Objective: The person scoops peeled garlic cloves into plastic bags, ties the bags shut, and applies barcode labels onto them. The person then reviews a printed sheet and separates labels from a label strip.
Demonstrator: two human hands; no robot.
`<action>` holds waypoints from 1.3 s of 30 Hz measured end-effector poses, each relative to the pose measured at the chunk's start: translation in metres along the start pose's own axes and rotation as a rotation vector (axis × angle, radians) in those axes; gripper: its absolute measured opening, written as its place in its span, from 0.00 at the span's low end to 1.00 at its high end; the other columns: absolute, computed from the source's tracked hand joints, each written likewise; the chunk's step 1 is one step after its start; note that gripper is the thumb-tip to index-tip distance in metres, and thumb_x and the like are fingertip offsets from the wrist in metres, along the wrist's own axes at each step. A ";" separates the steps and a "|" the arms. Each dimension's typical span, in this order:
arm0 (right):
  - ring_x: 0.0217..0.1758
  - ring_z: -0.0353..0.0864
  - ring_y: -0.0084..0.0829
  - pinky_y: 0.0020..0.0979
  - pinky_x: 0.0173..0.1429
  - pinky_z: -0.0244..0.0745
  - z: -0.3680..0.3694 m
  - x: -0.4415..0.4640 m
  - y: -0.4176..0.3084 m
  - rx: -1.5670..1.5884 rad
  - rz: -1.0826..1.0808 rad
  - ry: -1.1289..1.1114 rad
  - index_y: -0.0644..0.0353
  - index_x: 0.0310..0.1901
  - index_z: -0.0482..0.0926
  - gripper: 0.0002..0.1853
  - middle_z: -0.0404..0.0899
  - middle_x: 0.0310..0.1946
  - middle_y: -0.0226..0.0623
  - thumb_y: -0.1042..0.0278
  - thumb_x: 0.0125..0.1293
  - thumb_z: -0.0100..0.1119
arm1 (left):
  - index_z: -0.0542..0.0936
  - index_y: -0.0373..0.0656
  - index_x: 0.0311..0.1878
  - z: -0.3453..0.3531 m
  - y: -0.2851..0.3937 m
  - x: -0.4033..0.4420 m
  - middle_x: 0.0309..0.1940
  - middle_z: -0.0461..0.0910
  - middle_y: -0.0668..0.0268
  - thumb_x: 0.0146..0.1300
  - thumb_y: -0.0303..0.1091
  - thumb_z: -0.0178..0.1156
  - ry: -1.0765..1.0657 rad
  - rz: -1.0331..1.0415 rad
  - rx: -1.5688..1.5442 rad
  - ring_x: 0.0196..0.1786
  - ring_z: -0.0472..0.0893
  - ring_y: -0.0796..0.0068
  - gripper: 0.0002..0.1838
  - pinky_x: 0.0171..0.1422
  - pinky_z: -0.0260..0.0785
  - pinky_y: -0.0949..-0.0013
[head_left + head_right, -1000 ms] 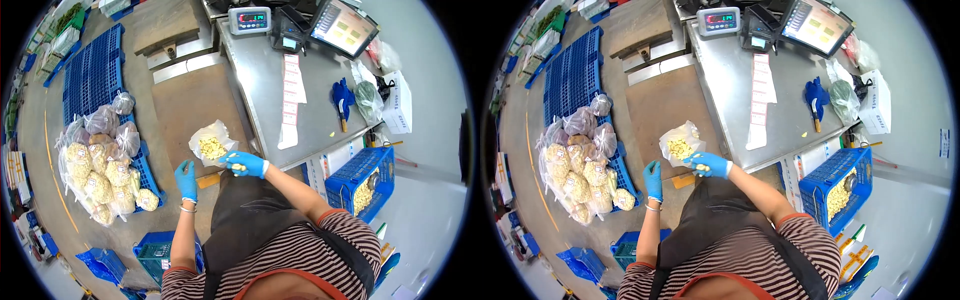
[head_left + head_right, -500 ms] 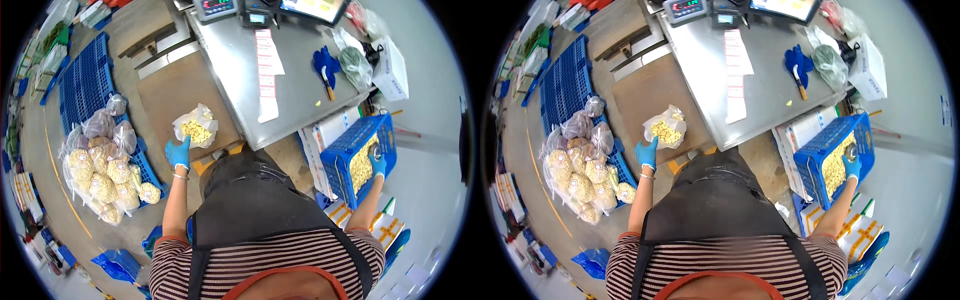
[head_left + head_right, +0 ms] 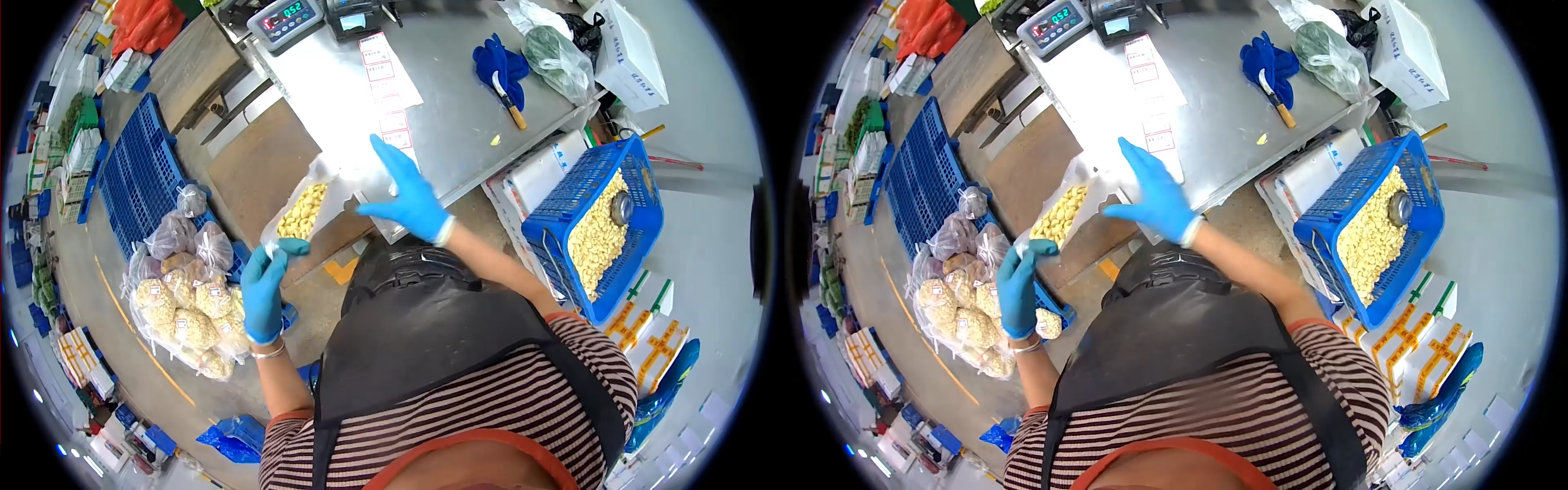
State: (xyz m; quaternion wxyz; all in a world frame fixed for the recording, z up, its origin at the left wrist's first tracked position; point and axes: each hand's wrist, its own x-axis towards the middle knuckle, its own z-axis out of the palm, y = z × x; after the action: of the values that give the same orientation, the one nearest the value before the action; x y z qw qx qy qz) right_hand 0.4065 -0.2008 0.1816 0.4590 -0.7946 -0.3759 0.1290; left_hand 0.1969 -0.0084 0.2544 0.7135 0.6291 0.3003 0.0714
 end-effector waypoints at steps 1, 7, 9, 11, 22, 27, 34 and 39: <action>0.74 0.64 0.47 0.43 0.76 0.60 0.006 0.007 0.006 -0.032 0.015 0.039 0.61 0.77 0.54 0.51 0.59 0.74 0.53 0.53 0.57 0.73 | 0.80 0.29 0.52 0.008 0.019 -0.008 0.51 0.83 0.55 0.68 0.29 0.55 -0.071 0.014 -0.043 0.55 0.81 0.65 0.15 0.65 0.69 0.62; 0.49 0.81 0.33 0.33 0.57 0.77 -0.075 0.014 0.094 0.197 0.364 -0.019 0.62 0.57 0.79 0.24 0.81 0.50 0.42 0.67 0.58 0.69 | 0.75 0.28 0.61 0.020 0.011 -0.008 0.60 0.78 0.51 0.63 0.24 0.57 -0.072 0.120 -0.287 0.61 0.79 0.57 0.22 0.71 0.66 0.56; 0.48 0.81 0.31 0.32 0.57 0.76 -0.103 0.000 0.092 0.012 0.372 -0.319 0.61 0.54 0.82 0.21 0.82 0.49 0.41 0.65 0.59 0.69 | 0.70 0.28 0.66 0.035 -0.009 0.005 0.64 0.74 0.51 0.62 0.19 0.55 -0.109 0.066 -0.409 0.64 0.77 0.56 0.27 0.73 0.64 0.55; 0.48 0.81 0.30 0.31 0.57 0.75 -0.117 -0.013 0.070 0.115 0.410 -0.547 0.60 0.54 0.82 0.20 0.83 0.48 0.41 0.64 0.61 0.68 | 0.67 0.31 0.71 0.056 -0.038 0.024 0.67 0.72 0.52 0.64 0.19 0.54 -0.126 -0.025 -0.344 0.68 0.74 0.58 0.30 0.74 0.64 0.58; 0.43 0.80 0.26 0.31 0.52 0.77 -0.066 -0.029 0.017 0.851 0.696 -0.511 0.67 0.55 0.79 0.18 0.84 0.43 0.37 0.67 0.66 0.60 | 0.62 0.45 0.77 0.160 -0.057 0.064 0.76 0.61 0.55 0.61 0.11 0.47 -0.259 0.270 0.251 0.75 0.65 0.65 0.39 0.74 0.58 0.68; 0.39 0.84 0.44 0.35 0.45 0.77 -0.098 -0.034 -0.019 0.136 0.196 -0.396 0.59 0.43 0.83 0.14 0.83 0.35 0.48 0.61 0.57 0.68 | 0.62 0.44 0.77 0.155 -0.015 0.066 0.63 0.76 0.61 0.61 0.23 0.61 -0.530 -0.149 -0.166 0.62 0.75 0.74 0.39 0.68 0.65 0.71; 0.37 0.85 0.34 0.32 0.46 0.79 -0.033 0.004 0.182 0.208 0.607 0.006 0.57 0.42 0.87 0.11 0.87 0.35 0.42 0.69 0.60 0.59 | 0.74 0.37 0.35 0.167 -0.084 0.072 0.31 0.73 0.63 0.62 0.40 0.68 -0.595 0.190 0.448 0.35 0.73 0.72 0.16 0.42 0.69 0.65; 0.36 0.83 0.27 0.29 0.46 0.78 -0.024 0.023 0.199 0.219 0.548 0.037 0.54 0.47 0.88 0.16 0.87 0.36 0.39 0.70 0.60 0.57 | 0.81 0.40 0.36 0.154 -0.095 0.088 0.34 0.78 0.73 0.65 0.34 0.65 -0.351 -0.106 0.132 0.34 0.70 0.83 0.07 0.41 0.67 0.76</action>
State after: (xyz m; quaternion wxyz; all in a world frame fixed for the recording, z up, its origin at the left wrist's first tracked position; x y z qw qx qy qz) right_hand 0.5303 -0.2583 0.0335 0.4969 -0.8143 -0.1228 0.2737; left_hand 0.3220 -0.1167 0.1396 0.7150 0.6605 0.2078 -0.0969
